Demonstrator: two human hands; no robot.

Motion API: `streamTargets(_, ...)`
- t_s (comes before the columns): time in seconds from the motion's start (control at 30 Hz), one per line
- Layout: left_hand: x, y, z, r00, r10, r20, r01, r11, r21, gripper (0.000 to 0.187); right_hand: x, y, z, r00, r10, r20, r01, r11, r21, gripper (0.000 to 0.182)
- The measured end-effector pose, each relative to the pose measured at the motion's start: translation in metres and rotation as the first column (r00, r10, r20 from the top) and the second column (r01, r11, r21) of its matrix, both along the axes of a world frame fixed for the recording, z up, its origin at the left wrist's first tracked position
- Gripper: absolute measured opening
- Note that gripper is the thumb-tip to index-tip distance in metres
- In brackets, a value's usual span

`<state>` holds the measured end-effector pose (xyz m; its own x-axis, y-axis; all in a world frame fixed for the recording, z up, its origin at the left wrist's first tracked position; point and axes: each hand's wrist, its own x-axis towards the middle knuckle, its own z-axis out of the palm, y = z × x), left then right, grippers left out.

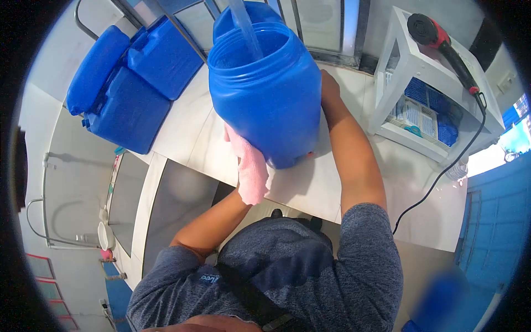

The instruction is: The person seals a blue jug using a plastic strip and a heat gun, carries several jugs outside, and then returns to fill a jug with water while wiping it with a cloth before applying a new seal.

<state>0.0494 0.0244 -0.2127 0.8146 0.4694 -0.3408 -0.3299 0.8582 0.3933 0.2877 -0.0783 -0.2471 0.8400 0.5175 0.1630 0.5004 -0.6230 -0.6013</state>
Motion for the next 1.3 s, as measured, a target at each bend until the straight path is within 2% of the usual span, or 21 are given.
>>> streamTargets(0.03,-0.001,-0.007,0.021,0.966,0.208,-0.151,-0.168,0.955,0.242,0.075,-0.001,-0.001,-0.002,0.997,-0.081,0.012,0.082,0.994,-0.071,0.05)
streamTargets(0.07,0.0,-0.01,0.033,0.87,0.431,-0.239,-0.276,0.828,0.488,0.095,0.001,0.0,-0.005,0.997,-0.077,0.014,0.078,0.994,-0.073,0.05)
streamTargets(0.1,0.01,0.005,0.031,0.869,0.432,-0.241,-0.278,0.829,0.486,0.095,0.002,0.001,-0.009,0.989,-0.144,-0.026,0.143,0.989,-0.025,0.051)
streamTargets(0.13,0.014,0.013,0.038,0.879,0.451,-0.158,-0.273,0.745,0.608,0.092,0.007,0.002,-0.019,0.983,-0.177,-0.049,0.177,0.984,-0.003,0.052)
streamTargets(0.17,0.018,0.021,0.049,0.889,0.455,-0.045,-0.263,0.59,0.764,0.088,0.015,0.002,-0.033,0.975,-0.209,-0.071,0.211,0.977,0.019,0.052)
streamTargets(0.23,0.023,0.04,0.071,0.906,0.393,0.16,-0.255,0.202,0.946,0.082,0.035,0.002,-0.051,0.995,0.044,0.087,-0.073,0.924,0.374,0.056)
streamTargets(0.27,0.027,0.052,0.08,0.919,0.33,0.214,-0.241,0.042,0.97,0.079,0.031,-0.003,-0.049,0.995,0.043,0.086,-0.072,0.924,0.375,0.056)
streamTargets(0.33,0.036,0.076,0.093,0.949,0.206,0.239,-0.205,-0.17,0.964,0.073,0.011,-0.019,-0.044,0.999,0.018,0.036,-0.038,0.728,0.685,0.058)
streamTargets(0.37,0.04,0.085,0.095,0.964,0.152,0.219,-0.183,-0.219,0.958,0.069,-0.006,-0.028,-0.029,0.999,0.018,0.035,-0.037,0.729,0.684,0.058)
streamTargets(0.43,0.039,0.094,0.093,0.979,0.075,0.191,-0.16,-0.302,0.94,0.063,-0.051,-0.045,0.019,0.96,0.178,-0.215,0.082,0.556,0.827,0.075)
streamTargets(0.47,0.034,0.092,0.09,0.98,0.053,0.191,-0.163,-0.334,0.928,0.06,-0.083,-0.048,0.034,0.961,0.172,-0.216,0.085,0.558,0.826,0.075)
streamTargets(0.53,0.013,0.079,0.081,0.979,0.051,0.199,-0.173,-0.323,0.931,0.054,-0.137,-0.043,0.053,0.946,0.306,0.104,-0.199,0.3,0.933,0.095)
streamTargets(0.63,-0.023,0.054,0.064,0.957,0.116,0.264,-0.248,-0.135,0.959,0.039,-0.153,-0.031,0.051,0.968,0.23,0.102,-0.184,0.37,0.911,0.107)
streamTargets(0.7,-0.032,0.04,0.084,0.866,0.042,0.499,-0.376,-0.604,0.703,0.04,-0.151,-0.03,0.049,0.968,0.228,0.104,-0.185,0.372,0.91,0.108)
streamTargets(0.87,-0.03,0.029,0.094,0.884,-0.005,0.468,-0.358,-0.651,0.669,0.037,-0.154,-0.03,0.049,0.968,0.237,0.086,-0.169,0.357,0.919,0.109)
streamTargets(0.93,-0.027,0.029,0.106,0.876,-0.134,0.463,-0.338,-0.856,0.392,0.039,-0.156,-0.031,0.051,0.97,0.235,0.066,-0.148,0.353,0.924,0.107)
streamTargets(1.0,-0.026,0.037,0.09,0.886,-0.098,0.453,-0.293,-0.875,0.385,0.04,-0.156,-0.032,0.048,0.969,0.232,0.087,-0.171,0.372,0.912,0.106)
streamTargets(1.07,-0.014,0.055,0.073,0.878,-0.182,0.443,-0.404,-0.778,0.48,0.043,-0.155,-0.034,0.048,0.967,0.229,0.112,-0.197,0.391,0.899,0.105)
streamTargets(1.17,0.006,0.058,0.057,0.898,0.105,0.428,-0.311,-0.536,0.784,0.097,-0.161,-0.038,0.052,0.967,0.231,0.11,-0.203,0.431,0.879,0.103)
streamTargets(1.23,-0.002,0.067,0.004,0.977,0.12,0.179,-0.124,-0.366,0.922,0.126,-0.166,-0.041,0.056,0.964,0.252,0.091,-0.201,0.458,0.866,0.103)
streamTargets(1.3,-0.001,0.059,-0.016,0.988,0.063,0.142,-0.126,-0.213,0.969,0.105,-0.167,-0.042,0.052,0.981,0.151,0.126,-0.187,0.521,0.833,0.101)
